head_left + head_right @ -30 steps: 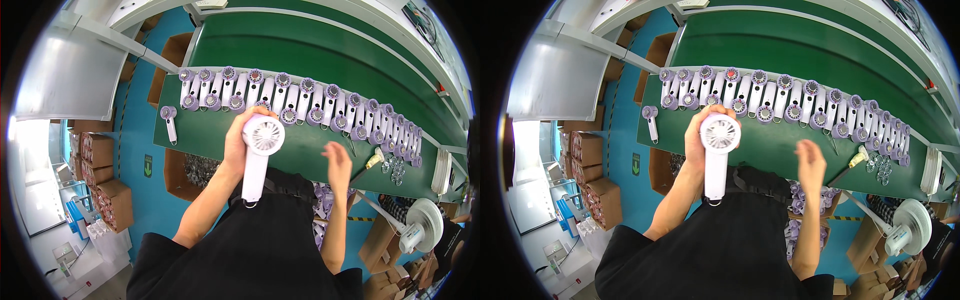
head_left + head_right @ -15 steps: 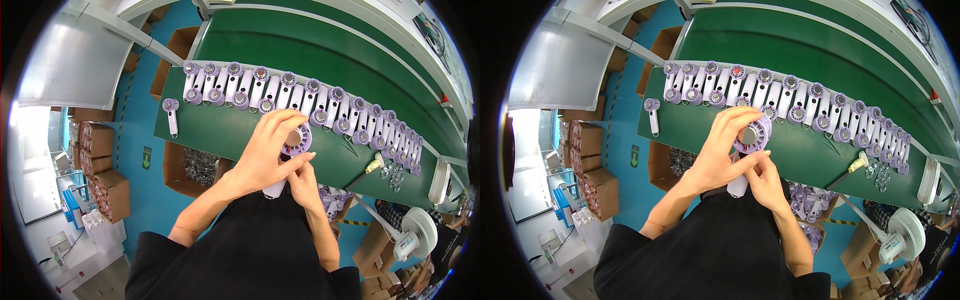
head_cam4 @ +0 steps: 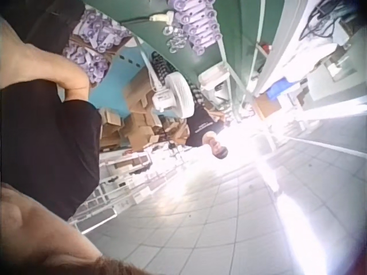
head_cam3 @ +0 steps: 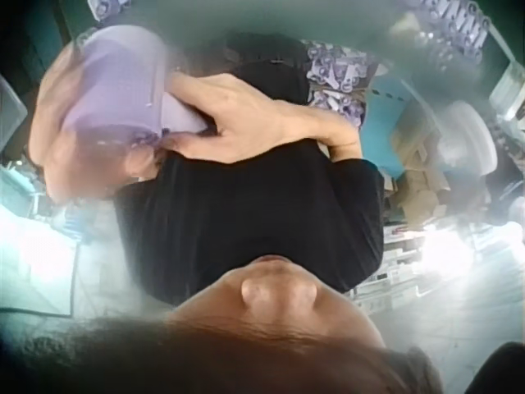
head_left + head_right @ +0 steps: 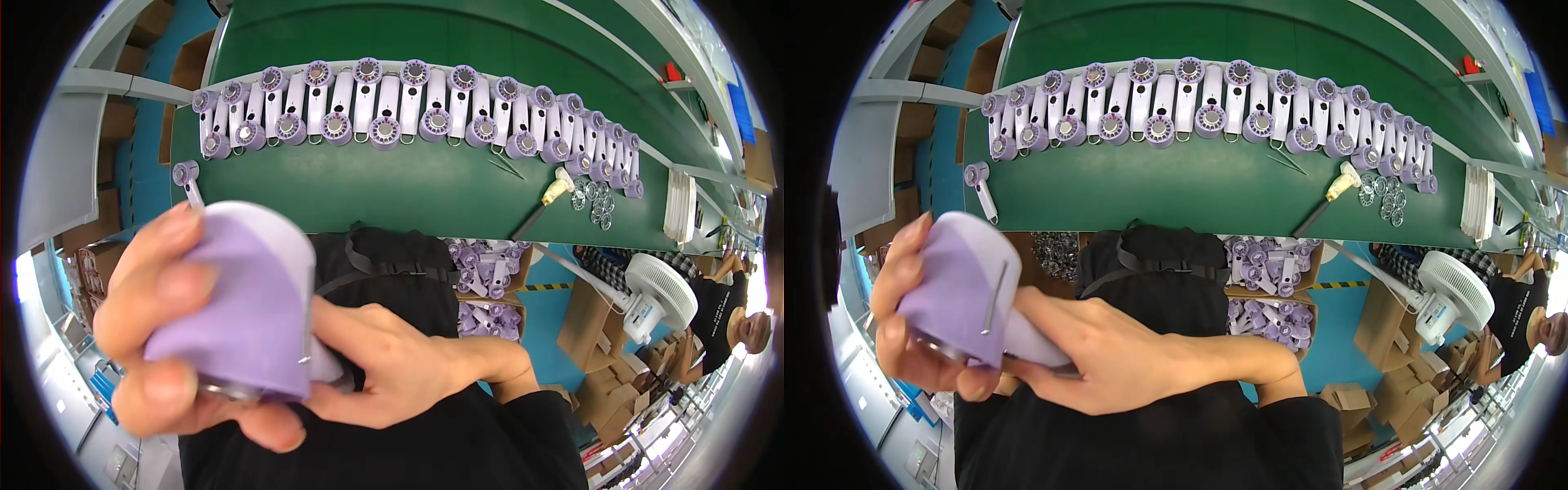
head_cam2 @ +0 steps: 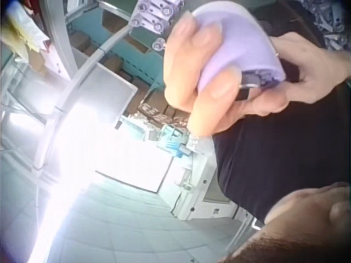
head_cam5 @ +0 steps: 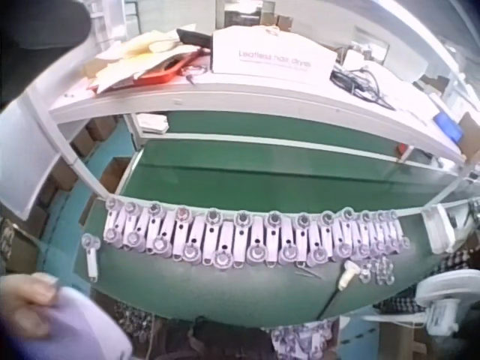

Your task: Assembling and inspecting portable handheld fans at an electronics factory workbench.

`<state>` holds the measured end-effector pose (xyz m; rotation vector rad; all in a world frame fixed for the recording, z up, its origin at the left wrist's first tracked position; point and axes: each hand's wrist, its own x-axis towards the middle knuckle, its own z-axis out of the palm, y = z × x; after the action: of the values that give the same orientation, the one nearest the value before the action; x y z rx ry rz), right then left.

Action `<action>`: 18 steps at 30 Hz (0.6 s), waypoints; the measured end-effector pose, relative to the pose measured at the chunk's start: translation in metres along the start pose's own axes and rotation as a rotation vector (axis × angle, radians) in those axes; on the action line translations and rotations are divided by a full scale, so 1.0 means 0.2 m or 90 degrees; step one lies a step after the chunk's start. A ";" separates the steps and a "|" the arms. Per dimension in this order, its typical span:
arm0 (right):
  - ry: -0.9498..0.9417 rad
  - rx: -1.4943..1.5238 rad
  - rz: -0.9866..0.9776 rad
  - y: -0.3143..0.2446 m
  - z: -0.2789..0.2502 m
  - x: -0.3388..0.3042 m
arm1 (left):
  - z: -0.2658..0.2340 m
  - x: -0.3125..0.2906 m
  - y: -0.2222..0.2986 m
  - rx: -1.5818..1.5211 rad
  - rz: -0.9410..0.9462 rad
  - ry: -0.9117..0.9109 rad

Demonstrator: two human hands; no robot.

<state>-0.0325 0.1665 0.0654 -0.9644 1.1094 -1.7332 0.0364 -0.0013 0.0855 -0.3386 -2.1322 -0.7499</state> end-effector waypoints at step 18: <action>0.058 0.086 0.208 0.18 -0.05 0.01 | 0.10 -0.01 -0.05 -0.041 -0.271 -0.070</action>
<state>-0.0344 0.1593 0.0293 -0.5889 1.1221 -1.5729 0.0200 0.0039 0.0708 0.0482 -2.3182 -1.0633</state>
